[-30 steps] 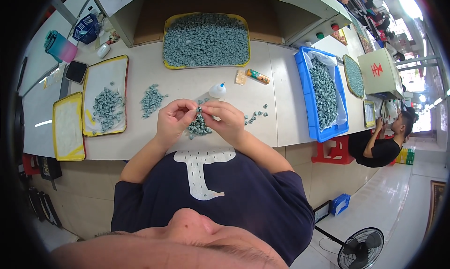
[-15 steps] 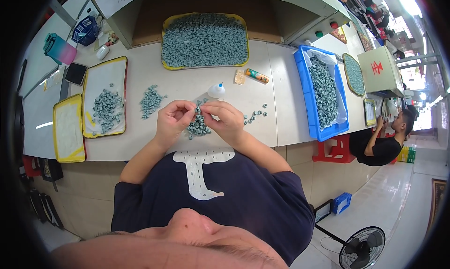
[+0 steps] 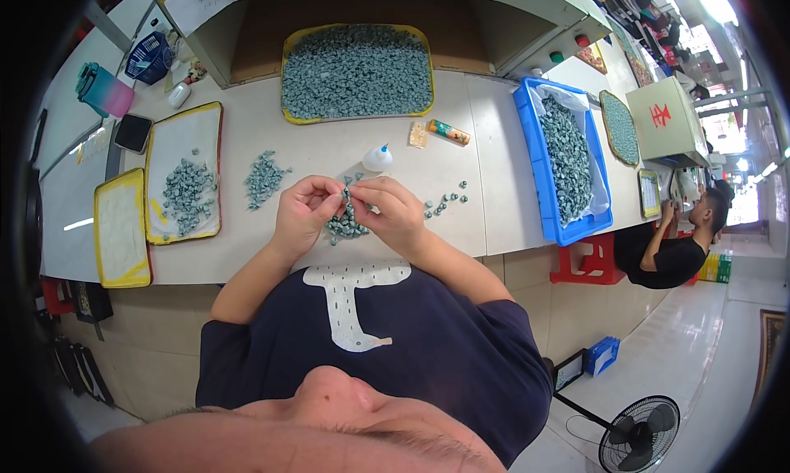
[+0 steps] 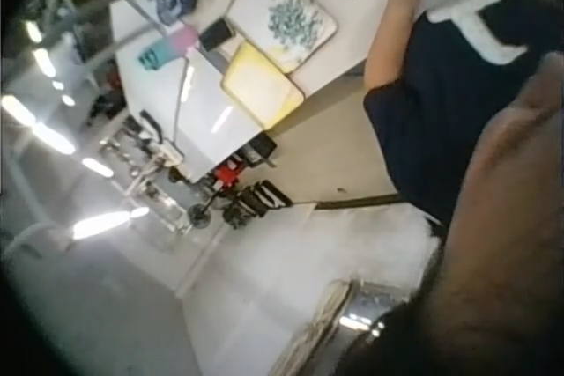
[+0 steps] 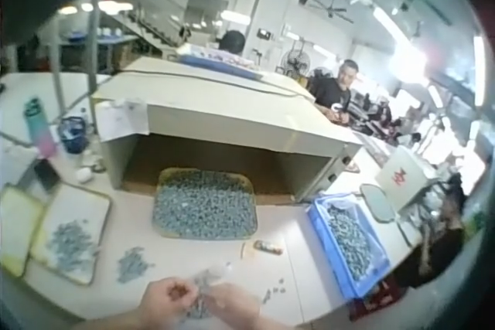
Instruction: Apply glue to small toy components to assemble them.
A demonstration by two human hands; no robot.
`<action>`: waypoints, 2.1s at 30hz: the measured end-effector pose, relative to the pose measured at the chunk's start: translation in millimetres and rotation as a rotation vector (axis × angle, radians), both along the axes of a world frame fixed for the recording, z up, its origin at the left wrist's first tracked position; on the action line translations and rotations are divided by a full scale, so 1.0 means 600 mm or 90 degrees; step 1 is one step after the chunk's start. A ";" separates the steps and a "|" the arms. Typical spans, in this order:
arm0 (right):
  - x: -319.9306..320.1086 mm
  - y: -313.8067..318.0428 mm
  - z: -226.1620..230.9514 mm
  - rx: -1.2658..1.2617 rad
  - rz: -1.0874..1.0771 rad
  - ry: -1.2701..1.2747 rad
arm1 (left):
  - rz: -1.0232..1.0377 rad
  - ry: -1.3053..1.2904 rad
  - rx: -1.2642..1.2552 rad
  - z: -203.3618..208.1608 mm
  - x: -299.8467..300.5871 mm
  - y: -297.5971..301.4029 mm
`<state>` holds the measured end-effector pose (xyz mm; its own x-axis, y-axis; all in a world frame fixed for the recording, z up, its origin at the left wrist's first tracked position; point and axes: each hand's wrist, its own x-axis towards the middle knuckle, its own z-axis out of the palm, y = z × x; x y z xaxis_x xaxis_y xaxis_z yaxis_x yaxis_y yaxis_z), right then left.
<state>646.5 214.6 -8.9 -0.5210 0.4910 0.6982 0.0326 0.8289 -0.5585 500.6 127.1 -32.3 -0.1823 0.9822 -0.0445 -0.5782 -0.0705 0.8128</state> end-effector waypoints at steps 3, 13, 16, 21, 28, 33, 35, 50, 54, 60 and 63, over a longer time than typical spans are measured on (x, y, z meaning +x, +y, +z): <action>-0.001 -0.001 0.000 0.009 -0.003 0.008 | -0.001 0.005 -0.005 0.001 0.002 -0.001; 0.015 0.015 0.018 -0.076 0.070 -0.122 | -0.041 0.114 -0.087 0.005 -0.020 0.001; 0.052 0.034 0.014 -0.126 0.069 -0.189 | -0.115 0.371 -0.151 0.035 -0.034 -0.007; 0.058 0.041 -0.005 -0.334 -0.136 -0.311 | 0.131 0.815 -0.063 0.001 -0.059 -0.019; 0.043 0.063 -0.001 -0.216 -0.153 -0.283 | 0.309 1.068 -0.199 -0.002 -0.064 -0.006; 0.069 0.064 0.004 -0.290 -0.113 -0.269 | 0.244 1.075 -0.180 0.011 -0.036 -0.002; 0.083 0.061 0.008 -0.365 -0.082 -0.178 | 0.310 1.044 -0.117 0.017 -0.023 0.007; 0.098 0.046 0.073 -0.147 -0.034 -0.220 | 0.066 0.164 -0.027 0.033 0.020 0.010; 0.097 0.056 0.068 -0.044 -0.061 -0.240 | 0.141 0.270 0.033 0.015 0.021 0.007; 0.091 0.053 0.087 0.102 -0.135 -0.334 | 0.196 0.585 0.072 0.007 0.008 0.007; 0.087 0.056 0.086 0.161 -0.157 -0.333 | 0.203 0.637 0.095 0.015 0.006 0.008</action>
